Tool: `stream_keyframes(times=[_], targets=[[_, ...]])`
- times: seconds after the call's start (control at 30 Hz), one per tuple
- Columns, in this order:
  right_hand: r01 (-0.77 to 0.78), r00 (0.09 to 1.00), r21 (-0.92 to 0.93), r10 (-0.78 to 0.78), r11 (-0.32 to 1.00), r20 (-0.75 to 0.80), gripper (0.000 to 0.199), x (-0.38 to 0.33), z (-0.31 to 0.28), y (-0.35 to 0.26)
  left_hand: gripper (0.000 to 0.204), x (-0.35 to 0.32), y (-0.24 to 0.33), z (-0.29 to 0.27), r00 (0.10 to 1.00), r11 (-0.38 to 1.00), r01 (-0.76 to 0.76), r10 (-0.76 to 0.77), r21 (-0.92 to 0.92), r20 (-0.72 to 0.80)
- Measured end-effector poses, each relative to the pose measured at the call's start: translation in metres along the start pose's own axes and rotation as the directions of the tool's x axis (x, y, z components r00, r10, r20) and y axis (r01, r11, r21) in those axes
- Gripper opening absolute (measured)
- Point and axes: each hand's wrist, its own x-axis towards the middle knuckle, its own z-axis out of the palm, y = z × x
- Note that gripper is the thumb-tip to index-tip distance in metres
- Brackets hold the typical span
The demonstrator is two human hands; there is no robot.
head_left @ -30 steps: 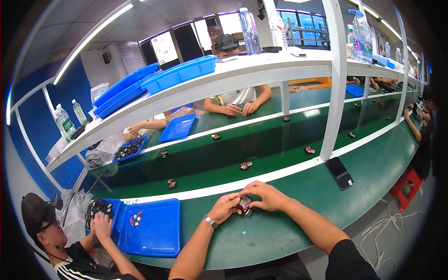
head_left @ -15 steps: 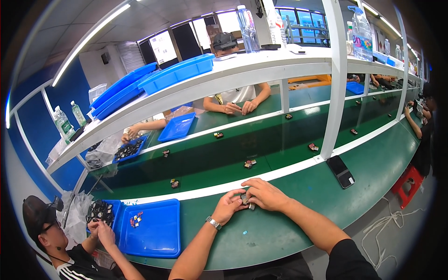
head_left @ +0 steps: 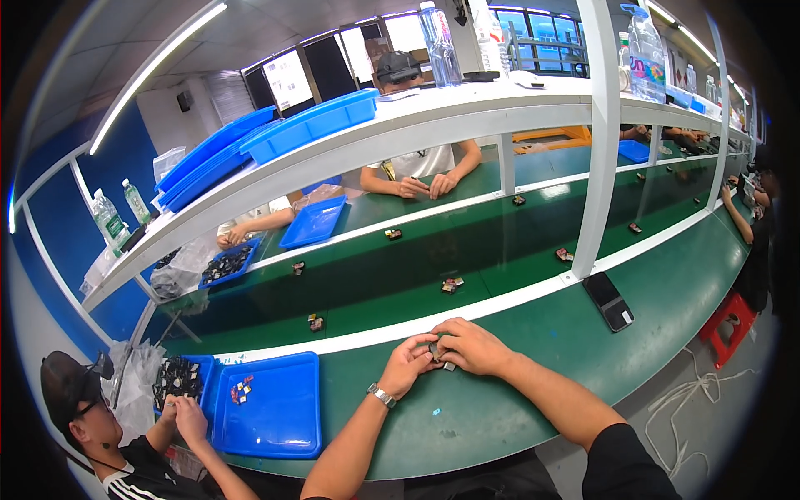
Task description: Assembling small mechanical or electrical components at a manufacturing workstation.
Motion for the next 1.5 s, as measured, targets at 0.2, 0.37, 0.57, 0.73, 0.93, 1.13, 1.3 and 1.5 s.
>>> stream_keyframes(times=[0.2, 0.37, 0.57, 0.73, 0.93, 1.13, 1.3, 1.5], targets=[[-0.127, 0.99, 0.131, 0.134, 0.983, -0.048, 0.011, -0.003, 0.007, 0.001, 0.042, -0.001, 0.001, 0.002, 0.999, 0.999, -0.028, 0.027, 0.026, 0.037], [-0.187, 0.979, 0.168, 0.198, 0.968, -0.055, 0.011, -0.002, 0.011, -0.002, 0.042, -0.003, 0.001, -0.002, 0.999, 0.998, -0.038, 0.035, 0.058, 0.04], [-0.144, 0.988, 0.232, 0.153, 0.962, -0.021, 0.012, -0.003, 0.006, -0.002, 0.04, -0.002, -0.001, -0.003, 0.999, 1.0, 0.027, -0.027, 0.012, 0.025], [-0.163, 0.978, 0.244, 0.189, 0.956, -0.089, 0.012, -0.003, 0.011, -0.003, 0.036, -0.003, 0.0, -0.001, 1.0, 1.0, 0.005, -0.005, -0.01, 0.011], [-0.202, 0.957, 0.19, 0.235, 0.961, -0.171, 0.015, -0.003, 0.021, -0.009, 0.034, -0.001, -0.003, -0.004, 1.0, 0.998, -0.008, 0.008, -0.065, 0.009], [-0.263, 0.927, 0.199, 0.304, 0.944, -0.221, 0.016, -0.003, 0.028, -0.012, 0.031, 0.0, -0.004, -0.006, 1.0, 0.998, -0.011, 0.01, -0.061, -0.02], [-0.286, 0.918, 0.296, 0.349, 0.911, -0.186, 0.016, -0.005, 0.03, -0.007, 0.032, -0.001, -0.004, -0.004, 1.0, 0.999, -0.008, 0.008, -0.051, -0.002], [-0.285, 0.91, 0.305, 0.357, 0.909, -0.213, 0.016, -0.005, 0.032, -0.01, 0.03, 0.0, -0.005, -0.001, 0.999, 0.998, -0.011, 0.008, -0.054, -0.053]])
